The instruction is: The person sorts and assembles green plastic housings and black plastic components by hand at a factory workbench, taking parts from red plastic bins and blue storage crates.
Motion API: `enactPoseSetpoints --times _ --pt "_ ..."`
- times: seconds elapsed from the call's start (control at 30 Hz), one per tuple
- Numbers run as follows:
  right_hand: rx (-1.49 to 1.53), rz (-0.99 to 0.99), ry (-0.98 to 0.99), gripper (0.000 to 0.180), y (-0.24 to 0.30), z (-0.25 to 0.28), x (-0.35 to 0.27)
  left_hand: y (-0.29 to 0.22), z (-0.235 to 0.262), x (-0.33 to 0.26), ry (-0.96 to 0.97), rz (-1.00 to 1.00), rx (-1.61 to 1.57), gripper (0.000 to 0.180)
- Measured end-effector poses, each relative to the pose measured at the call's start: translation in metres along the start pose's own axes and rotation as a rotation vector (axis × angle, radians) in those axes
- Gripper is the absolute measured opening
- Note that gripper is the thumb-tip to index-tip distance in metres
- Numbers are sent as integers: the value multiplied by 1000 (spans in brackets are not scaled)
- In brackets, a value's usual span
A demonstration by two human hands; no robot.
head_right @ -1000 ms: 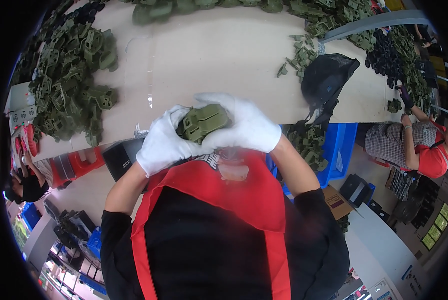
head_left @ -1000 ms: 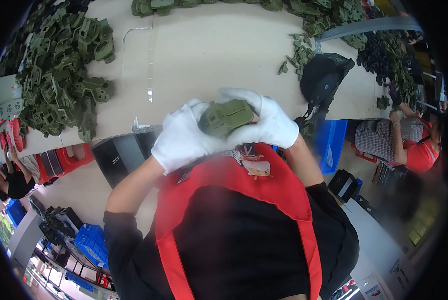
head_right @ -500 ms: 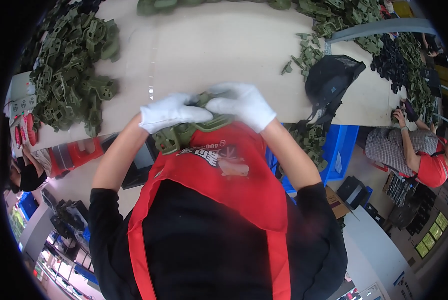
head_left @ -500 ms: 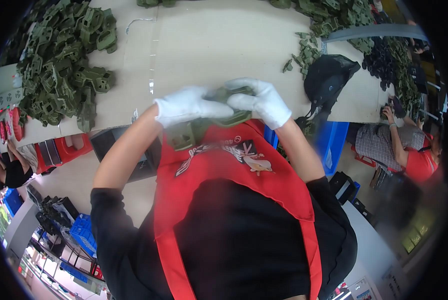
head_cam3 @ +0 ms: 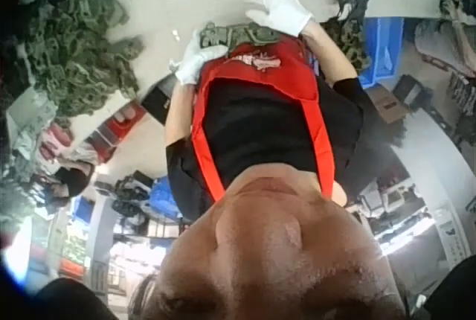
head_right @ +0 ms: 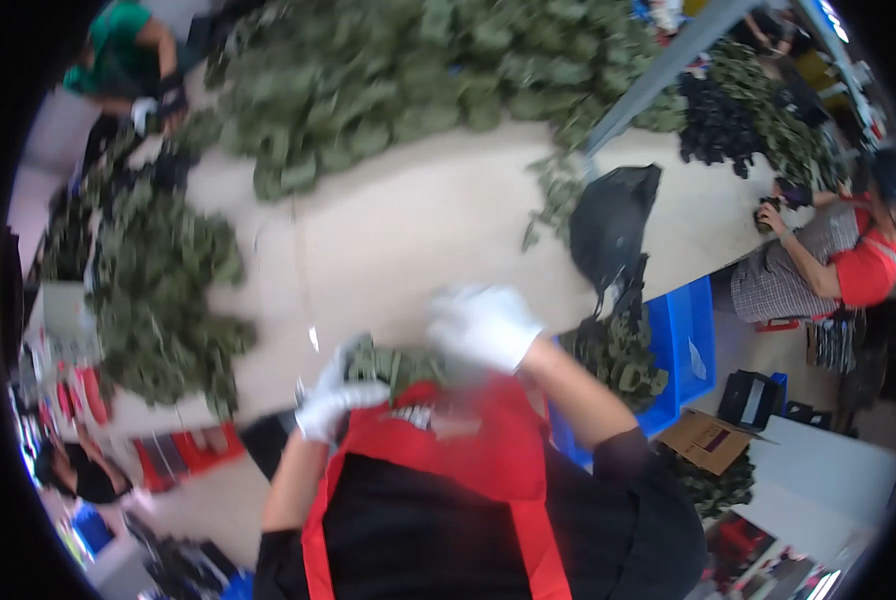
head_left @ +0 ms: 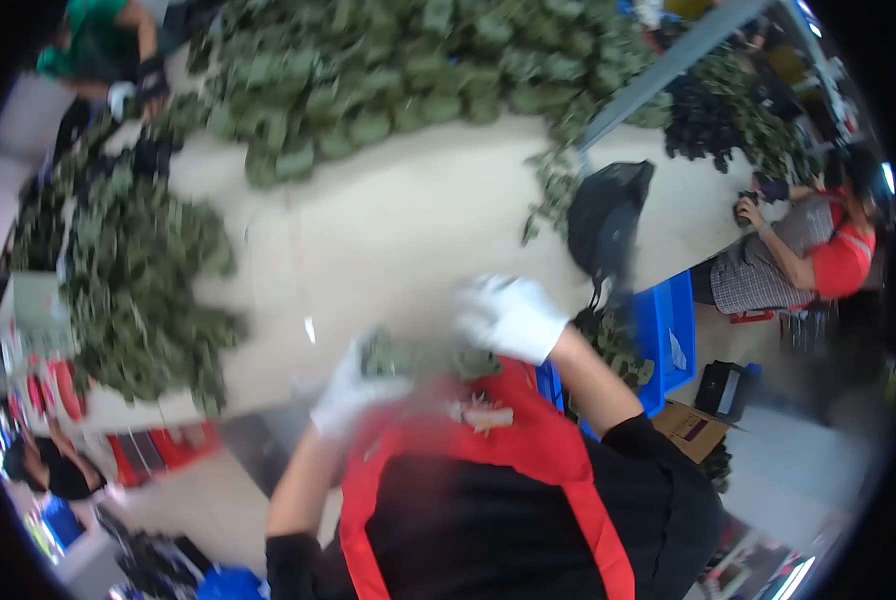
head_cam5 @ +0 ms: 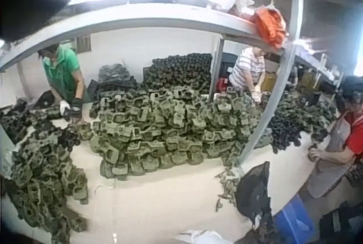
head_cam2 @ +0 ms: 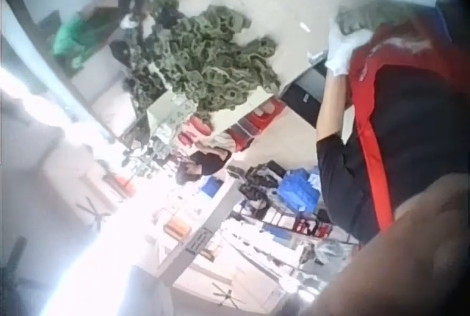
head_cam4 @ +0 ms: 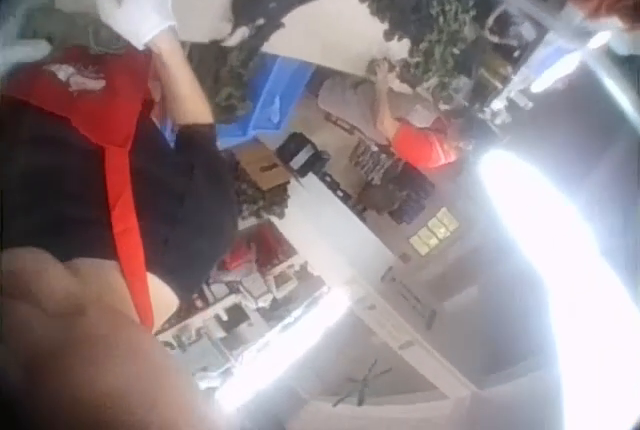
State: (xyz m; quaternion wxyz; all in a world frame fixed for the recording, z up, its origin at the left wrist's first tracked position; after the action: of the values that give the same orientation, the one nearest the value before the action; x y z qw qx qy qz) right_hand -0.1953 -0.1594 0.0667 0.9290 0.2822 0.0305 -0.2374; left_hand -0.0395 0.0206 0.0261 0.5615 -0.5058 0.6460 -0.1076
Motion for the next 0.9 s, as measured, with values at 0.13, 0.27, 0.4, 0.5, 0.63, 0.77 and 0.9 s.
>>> enactPoseSetpoints --times 0.13,0.27,0.4,0.5,0.63,0.77,0.9 --pt "356 138 67 40 53 -52 15 0 -1 4 164 -91 153 75" --pt "410 109 93 36 56 -73 12 5 -6 -9 89 -82 108 70" --pt "542 15 230 57 40 -66 3 8 -5 -8 111 -102 173 78" --pt "565 49 218 59 24 -79 0 18 -2 -2 96 -177 289 78" --pt "807 -120 144 47 36 -59 -9 0 -14 -9 -19 -177 362 68" --pt "925 -268 112 42 48 -62 -12 -11 -19 -13 -32 -160 367 66" --pt "957 -330 183 50 43 -59 -8 -4 -10 -13 -40 -120 431 68"
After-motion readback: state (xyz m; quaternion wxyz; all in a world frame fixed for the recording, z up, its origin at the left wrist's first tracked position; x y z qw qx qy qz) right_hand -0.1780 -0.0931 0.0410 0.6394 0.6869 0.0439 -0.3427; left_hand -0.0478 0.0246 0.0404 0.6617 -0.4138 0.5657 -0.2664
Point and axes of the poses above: each hand's wrist, its own x-axis towards the middle knuckle, its own z-axis out of the back of the hand, y = z × x, the point moved 3 cm from there along x, towards the middle knuckle, and after that the axes turned 1 degree about -y, right-handed, at the moved point
